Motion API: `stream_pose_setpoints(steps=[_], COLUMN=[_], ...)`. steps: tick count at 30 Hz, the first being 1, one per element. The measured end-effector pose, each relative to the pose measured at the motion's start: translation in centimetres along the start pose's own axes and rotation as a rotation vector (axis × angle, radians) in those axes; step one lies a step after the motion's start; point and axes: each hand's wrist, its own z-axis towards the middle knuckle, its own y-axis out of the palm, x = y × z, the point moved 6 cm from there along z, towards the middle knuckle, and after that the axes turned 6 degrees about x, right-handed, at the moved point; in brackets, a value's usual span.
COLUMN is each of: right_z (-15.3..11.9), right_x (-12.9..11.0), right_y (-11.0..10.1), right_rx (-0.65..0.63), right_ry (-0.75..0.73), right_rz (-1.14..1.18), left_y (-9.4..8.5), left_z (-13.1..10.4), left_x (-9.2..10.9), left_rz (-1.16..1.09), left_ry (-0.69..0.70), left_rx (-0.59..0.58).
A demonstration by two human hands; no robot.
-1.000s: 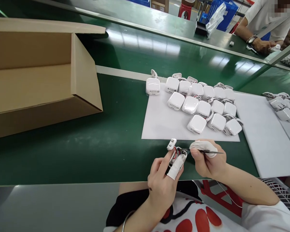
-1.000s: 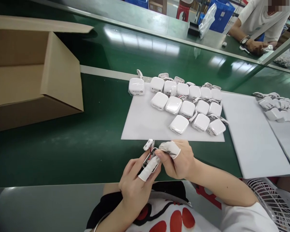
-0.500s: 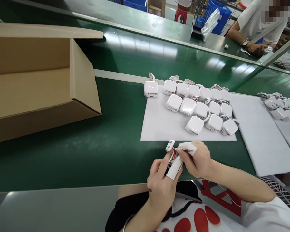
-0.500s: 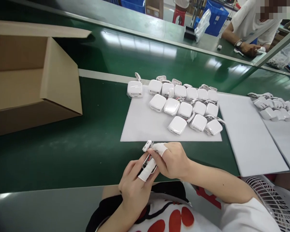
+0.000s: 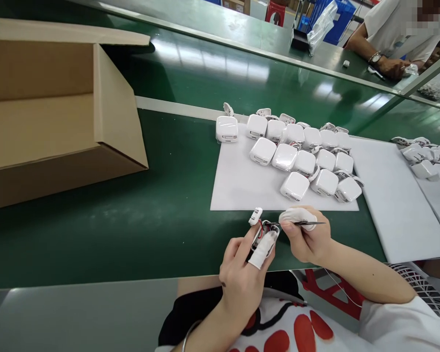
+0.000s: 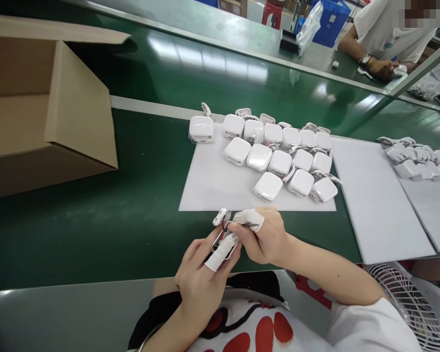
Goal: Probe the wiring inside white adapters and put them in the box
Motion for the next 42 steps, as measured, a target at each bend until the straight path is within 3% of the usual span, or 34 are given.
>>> stream_pose_setpoints(steps=[6,13,21,29,34,38,42], right_z=[-0.5,0.9,0.3,-0.1,-0.3,-0.1,-0.3], right_x=[0.4,-0.7,0.3,1.0,0.7,0.0,0.4], right_y=[1.0,-1.8,-0.1,0.5,0.7,0.0,0.5], right_rx=[-0.108,0.091,-0.033,-0.072,-0.120,-0.024,-0.074], right_ry=[0.037,0.020,0.125,0.316,0.220,0.057,0.089], right_rz=[0.030,-0.062,0.093,0.126,-0.037,-0.079,-0.078], left_y=[0.0,-0.1,0.1,0.0,-0.3,-0.2,-0.1], left_z=[0.1,-0.1,0.1,0.0,-0.4,-0.8,-1.0], left_x=[0.1,0.2,0.2,0.2,0.0,-0.5,-0.6], left_rz=[0.026,0.037,0.031,0.040,0.054,0.047,0.079], left_ry=[0.024,0.031,0.017,0.025,0.029,-0.050,-0.062], left_rx=[0.031,0.027,0.012,0.022,0.122,0.134,0.121])
